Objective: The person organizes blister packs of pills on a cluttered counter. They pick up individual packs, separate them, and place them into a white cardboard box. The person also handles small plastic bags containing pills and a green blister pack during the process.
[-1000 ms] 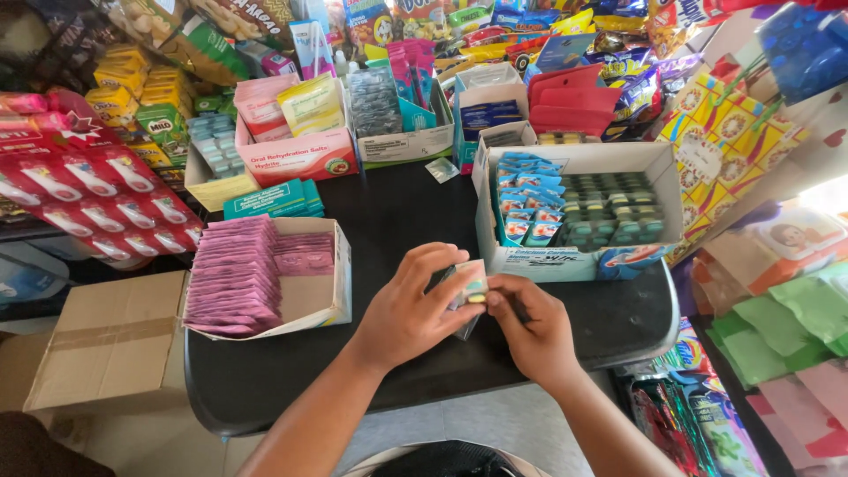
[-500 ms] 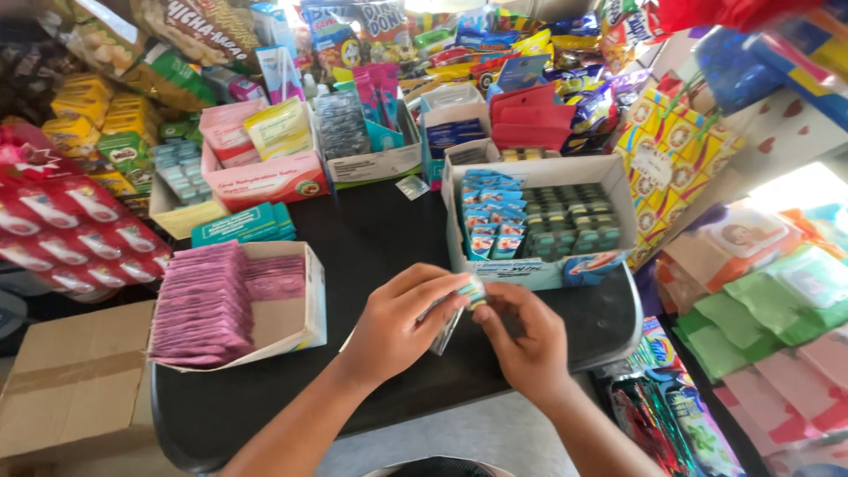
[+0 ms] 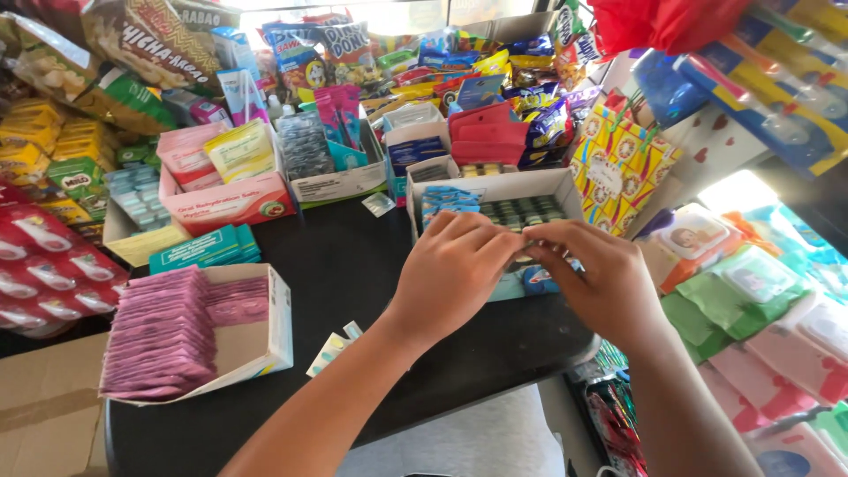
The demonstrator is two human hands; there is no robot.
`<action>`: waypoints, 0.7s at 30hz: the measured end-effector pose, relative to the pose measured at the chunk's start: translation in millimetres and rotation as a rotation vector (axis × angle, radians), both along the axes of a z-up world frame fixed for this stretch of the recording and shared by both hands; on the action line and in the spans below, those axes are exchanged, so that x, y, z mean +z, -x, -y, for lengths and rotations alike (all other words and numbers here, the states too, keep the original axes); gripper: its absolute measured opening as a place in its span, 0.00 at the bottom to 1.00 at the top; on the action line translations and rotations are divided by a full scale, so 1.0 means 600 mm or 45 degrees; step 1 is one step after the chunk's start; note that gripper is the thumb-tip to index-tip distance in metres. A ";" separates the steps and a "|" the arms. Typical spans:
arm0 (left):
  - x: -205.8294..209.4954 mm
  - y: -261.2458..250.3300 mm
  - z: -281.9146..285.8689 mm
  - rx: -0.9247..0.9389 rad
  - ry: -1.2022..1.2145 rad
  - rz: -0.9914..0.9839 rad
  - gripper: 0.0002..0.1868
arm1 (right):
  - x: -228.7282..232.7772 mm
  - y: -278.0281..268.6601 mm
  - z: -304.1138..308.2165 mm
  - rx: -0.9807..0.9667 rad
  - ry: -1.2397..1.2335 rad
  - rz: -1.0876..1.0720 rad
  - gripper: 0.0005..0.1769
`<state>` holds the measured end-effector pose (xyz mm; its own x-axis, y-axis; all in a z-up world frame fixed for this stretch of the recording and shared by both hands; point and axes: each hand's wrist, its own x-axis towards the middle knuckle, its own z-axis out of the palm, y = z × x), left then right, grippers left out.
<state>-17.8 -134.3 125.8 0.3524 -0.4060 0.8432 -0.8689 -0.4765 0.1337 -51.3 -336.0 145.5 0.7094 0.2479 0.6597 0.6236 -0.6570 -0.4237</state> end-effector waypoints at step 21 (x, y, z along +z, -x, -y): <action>0.004 -0.042 0.049 0.228 -0.432 -0.345 0.10 | 0.007 -0.077 0.040 -0.077 0.384 -0.457 0.08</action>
<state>7.4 -163.9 127.9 0.6313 -0.5554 0.5413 -0.7242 -0.6718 0.1553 -5.3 -360.1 149.7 0.8986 0.3418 0.2751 0.4292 -0.8147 -0.3900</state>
